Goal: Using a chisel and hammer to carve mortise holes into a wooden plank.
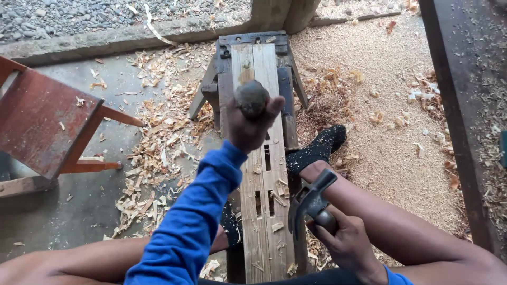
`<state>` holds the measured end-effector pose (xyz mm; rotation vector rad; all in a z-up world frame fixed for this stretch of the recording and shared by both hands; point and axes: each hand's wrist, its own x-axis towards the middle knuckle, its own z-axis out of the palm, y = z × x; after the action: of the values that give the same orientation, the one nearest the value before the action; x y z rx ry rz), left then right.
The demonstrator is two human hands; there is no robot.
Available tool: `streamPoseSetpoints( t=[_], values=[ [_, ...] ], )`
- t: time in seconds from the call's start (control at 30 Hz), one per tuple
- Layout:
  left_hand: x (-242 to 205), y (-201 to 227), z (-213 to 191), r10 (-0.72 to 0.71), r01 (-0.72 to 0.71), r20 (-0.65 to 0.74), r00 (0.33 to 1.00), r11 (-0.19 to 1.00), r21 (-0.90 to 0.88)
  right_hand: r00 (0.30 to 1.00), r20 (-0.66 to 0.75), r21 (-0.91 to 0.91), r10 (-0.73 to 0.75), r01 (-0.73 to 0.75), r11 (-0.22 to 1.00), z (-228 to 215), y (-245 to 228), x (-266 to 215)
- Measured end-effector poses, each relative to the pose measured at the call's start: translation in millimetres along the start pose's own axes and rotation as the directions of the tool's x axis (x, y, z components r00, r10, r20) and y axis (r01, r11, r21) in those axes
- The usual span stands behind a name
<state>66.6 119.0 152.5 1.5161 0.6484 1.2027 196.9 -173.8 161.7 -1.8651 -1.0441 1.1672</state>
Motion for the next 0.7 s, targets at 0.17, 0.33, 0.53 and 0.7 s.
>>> streamPoseSetpoints(
  t=[0.17, 0.33, 0.53, 0.7],
  values=[
    [-31.4, -55.2, 9.2, -0.108, 0.108, 0.008, 0.994, 0.993, 0.049, 0.998, -0.055, 0.041, -0.039, 0.041, 0.998, -1.0, 27.8, -0.9],
    [-24.8, -57.1, 6.6, -0.108, 0.098, 0.097, 0.989, 0.990, 0.102, 0.986, -0.064, -0.001, 0.153, -0.154, 0.988, -0.7, 21.2, 7.2],
    [-21.7, -64.2, -5.1, -0.256, 0.258, 0.046, 0.965, 0.966, -0.032, 0.988, -0.038, 0.014, 0.147, -0.146, 0.989, -5.7, 10.5, 17.2],
    [-17.5, -79.4, -14.6, -0.259, 0.251, -0.037, 0.965, 0.957, -0.144, 0.992, -0.079, -0.043, 0.095, -0.098, 0.994, -24.8, -14.3, 28.9]
  ],
)
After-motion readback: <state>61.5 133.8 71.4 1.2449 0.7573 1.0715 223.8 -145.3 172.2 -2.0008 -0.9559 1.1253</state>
